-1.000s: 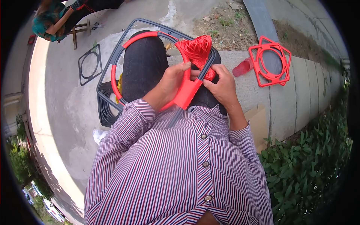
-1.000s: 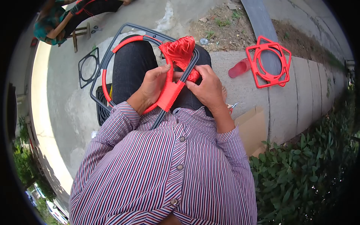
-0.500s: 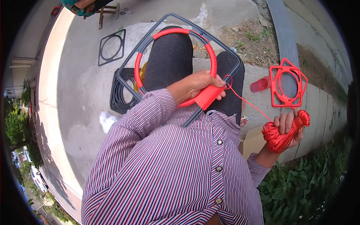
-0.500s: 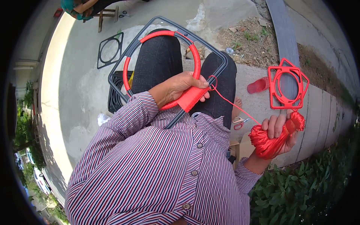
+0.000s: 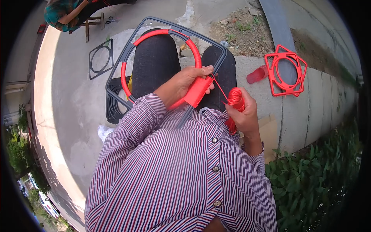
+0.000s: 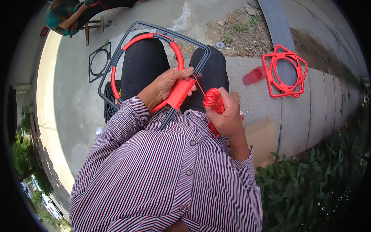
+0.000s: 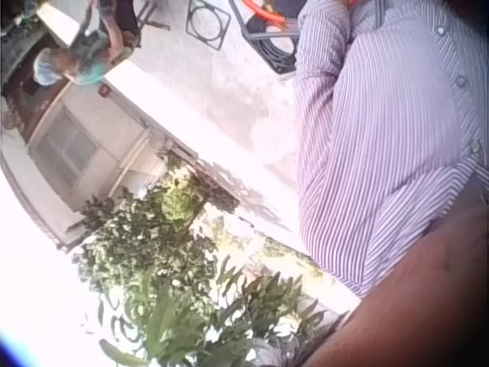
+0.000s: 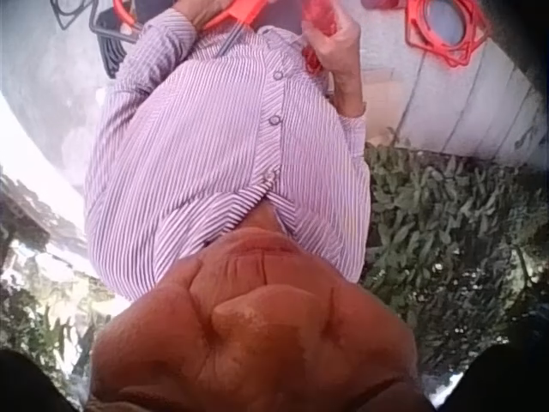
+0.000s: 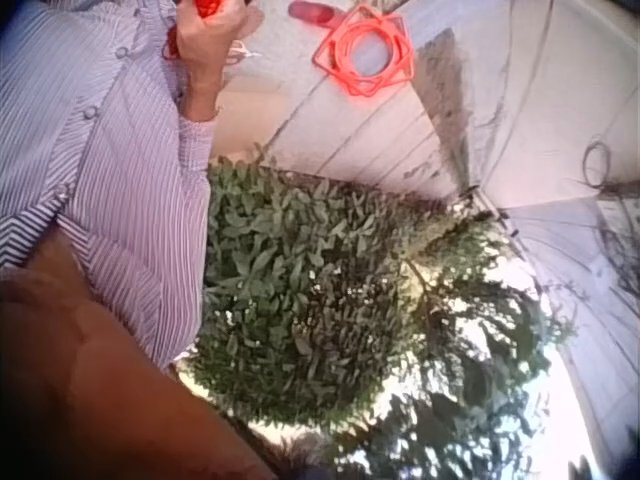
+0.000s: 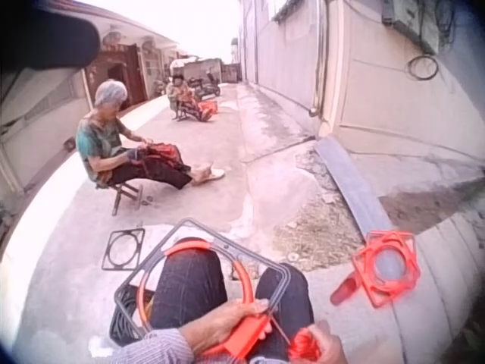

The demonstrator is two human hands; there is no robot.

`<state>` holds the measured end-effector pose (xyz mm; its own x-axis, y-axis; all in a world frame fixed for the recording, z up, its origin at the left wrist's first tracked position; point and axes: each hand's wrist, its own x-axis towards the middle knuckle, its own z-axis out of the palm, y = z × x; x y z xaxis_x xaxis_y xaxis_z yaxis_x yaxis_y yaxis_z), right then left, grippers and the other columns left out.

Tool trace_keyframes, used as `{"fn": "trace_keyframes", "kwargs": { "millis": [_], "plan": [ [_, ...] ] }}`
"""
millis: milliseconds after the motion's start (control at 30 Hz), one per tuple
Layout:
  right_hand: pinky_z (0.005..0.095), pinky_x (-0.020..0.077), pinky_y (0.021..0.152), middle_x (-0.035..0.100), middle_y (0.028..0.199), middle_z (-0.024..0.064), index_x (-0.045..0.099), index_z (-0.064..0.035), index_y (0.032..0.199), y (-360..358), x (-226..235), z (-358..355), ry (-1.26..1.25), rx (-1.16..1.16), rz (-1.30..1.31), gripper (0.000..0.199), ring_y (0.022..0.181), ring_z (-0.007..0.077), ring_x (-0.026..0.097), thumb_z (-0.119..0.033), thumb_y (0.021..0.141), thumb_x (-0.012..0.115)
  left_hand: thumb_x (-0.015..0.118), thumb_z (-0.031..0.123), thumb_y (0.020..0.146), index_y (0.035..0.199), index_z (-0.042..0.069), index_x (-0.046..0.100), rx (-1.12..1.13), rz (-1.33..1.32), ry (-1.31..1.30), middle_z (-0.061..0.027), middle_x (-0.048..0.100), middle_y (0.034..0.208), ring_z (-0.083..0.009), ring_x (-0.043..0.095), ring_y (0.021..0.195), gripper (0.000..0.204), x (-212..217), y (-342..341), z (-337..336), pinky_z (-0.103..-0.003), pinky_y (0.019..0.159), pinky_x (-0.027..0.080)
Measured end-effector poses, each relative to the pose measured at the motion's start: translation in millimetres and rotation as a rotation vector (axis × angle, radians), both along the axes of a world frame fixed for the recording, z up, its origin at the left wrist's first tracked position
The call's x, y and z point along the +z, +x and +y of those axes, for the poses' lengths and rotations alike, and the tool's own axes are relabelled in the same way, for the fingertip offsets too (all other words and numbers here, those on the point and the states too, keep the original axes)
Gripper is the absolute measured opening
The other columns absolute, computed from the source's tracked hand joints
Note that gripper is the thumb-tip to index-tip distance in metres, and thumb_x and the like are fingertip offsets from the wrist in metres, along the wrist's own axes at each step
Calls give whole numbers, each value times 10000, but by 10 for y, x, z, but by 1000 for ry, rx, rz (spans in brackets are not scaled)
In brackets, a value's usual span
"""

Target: Wrapping a red plastic frame with red twine to create a woven surface.

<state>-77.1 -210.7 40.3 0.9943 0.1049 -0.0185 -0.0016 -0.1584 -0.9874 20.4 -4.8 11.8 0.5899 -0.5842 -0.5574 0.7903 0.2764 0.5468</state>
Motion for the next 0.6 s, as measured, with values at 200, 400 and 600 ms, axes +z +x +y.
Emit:
{"fn": "trace_keyframes", "kwargs": {
  "millis": [200,400,600],
  "plan": [
    [255,486,540,572,712,80,508,-27,939,-58,-29,-409,487,-247,131,152,538,152,547,11,814,586,619,47,831,932,-33,549,7,-13,65,-170,626,775,-234,663,631,147,83,86,-41,-334,550,592],
    [357,529,653,606,854,126,515,-37,1006,-309,-351,-2197,929,-719,-95,104,731,218,597,-111,938,544,627,45,833,897,-18,546,9,-4,25,-193,630,772,-261,671,643,121,46,72,102,-356,567,595],
    [338,510,697,570,940,143,526,20,1142,-160,-149,-1339,1061,-420,-116,270,771,216,573,-147,929,523,622,46,844,925,-17,539,2,-23,4,-197,636,779,-266,662,632,132,-10,102,-27,-354,576,584]
  ]
}}
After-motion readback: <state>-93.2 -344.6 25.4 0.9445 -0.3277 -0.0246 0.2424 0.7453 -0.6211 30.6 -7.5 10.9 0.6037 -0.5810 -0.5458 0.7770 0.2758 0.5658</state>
